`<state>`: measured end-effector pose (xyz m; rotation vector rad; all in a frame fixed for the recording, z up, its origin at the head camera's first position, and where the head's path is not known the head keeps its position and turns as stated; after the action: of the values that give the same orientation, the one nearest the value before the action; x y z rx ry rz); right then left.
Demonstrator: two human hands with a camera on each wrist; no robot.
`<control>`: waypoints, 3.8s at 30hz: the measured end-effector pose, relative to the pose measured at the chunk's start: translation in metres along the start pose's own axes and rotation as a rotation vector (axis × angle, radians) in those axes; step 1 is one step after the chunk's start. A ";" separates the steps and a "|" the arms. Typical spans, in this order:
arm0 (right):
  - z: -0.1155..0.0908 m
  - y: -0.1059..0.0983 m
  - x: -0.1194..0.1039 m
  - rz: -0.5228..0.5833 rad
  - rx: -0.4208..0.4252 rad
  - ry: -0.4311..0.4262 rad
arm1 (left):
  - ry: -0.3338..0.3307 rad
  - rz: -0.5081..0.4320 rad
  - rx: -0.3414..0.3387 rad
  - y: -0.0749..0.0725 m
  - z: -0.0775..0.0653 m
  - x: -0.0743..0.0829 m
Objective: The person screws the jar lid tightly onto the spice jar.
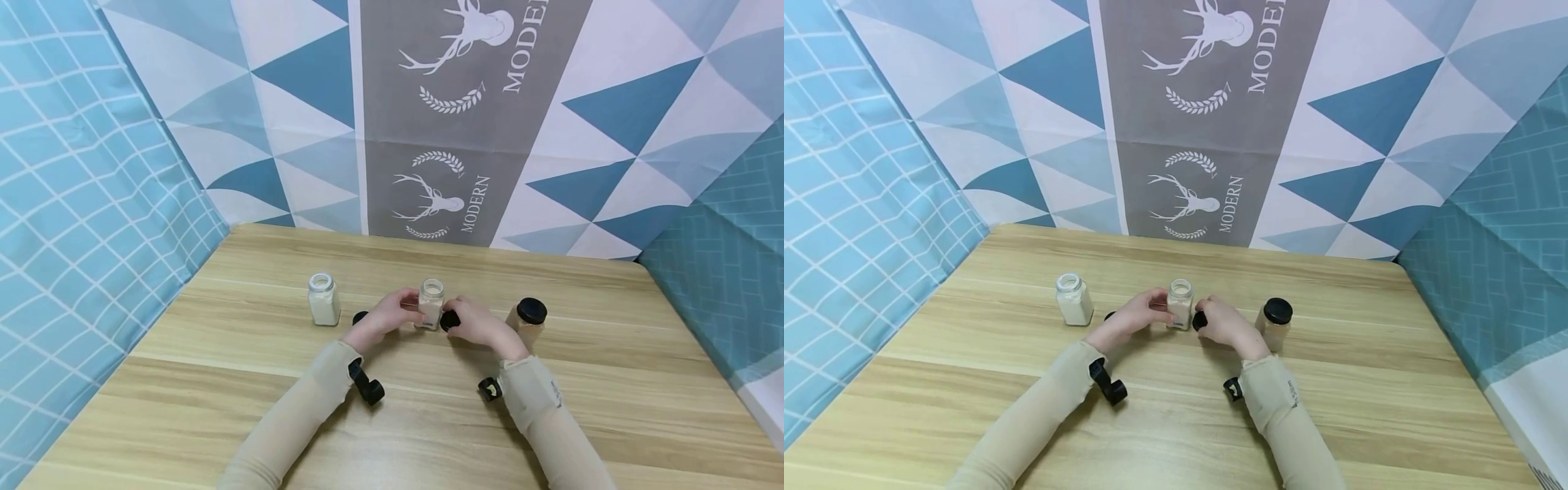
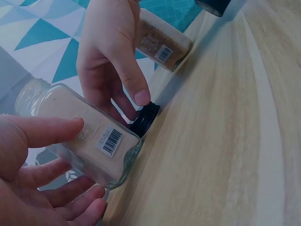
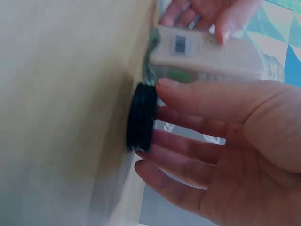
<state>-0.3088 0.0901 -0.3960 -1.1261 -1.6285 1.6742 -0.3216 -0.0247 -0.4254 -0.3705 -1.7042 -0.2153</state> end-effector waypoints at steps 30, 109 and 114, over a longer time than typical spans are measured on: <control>-0.001 -0.007 0.012 0.064 0.078 0.022 | 0.009 -0.025 -0.031 -0.003 -0.002 -0.004; -0.013 -0.066 -0.015 0.287 0.508 0.017 | 0.006 -0.077 -0.097 -0.004 -0.003 -0.011; -0.012 -0.064 -0.018 0.249 0.509 0.000 | -0.001 -0.073 -0.091 -0.004 -0.003 -0.011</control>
<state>-0.3000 0.0891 -0.3290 -1.0883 -0.9956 2.0877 -0.3190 -0.0313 -0.4357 -0.3758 -1.7137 -0.3478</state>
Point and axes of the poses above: each hand's wrist, its own z-axis towards the middle knuckle, its own y-axis out of the palm, x = y × z, the point moved 9 cm from there along z, towards the middle knuckle, and after that the axes turned 10 degrees about -z, right-handed, at the moved point
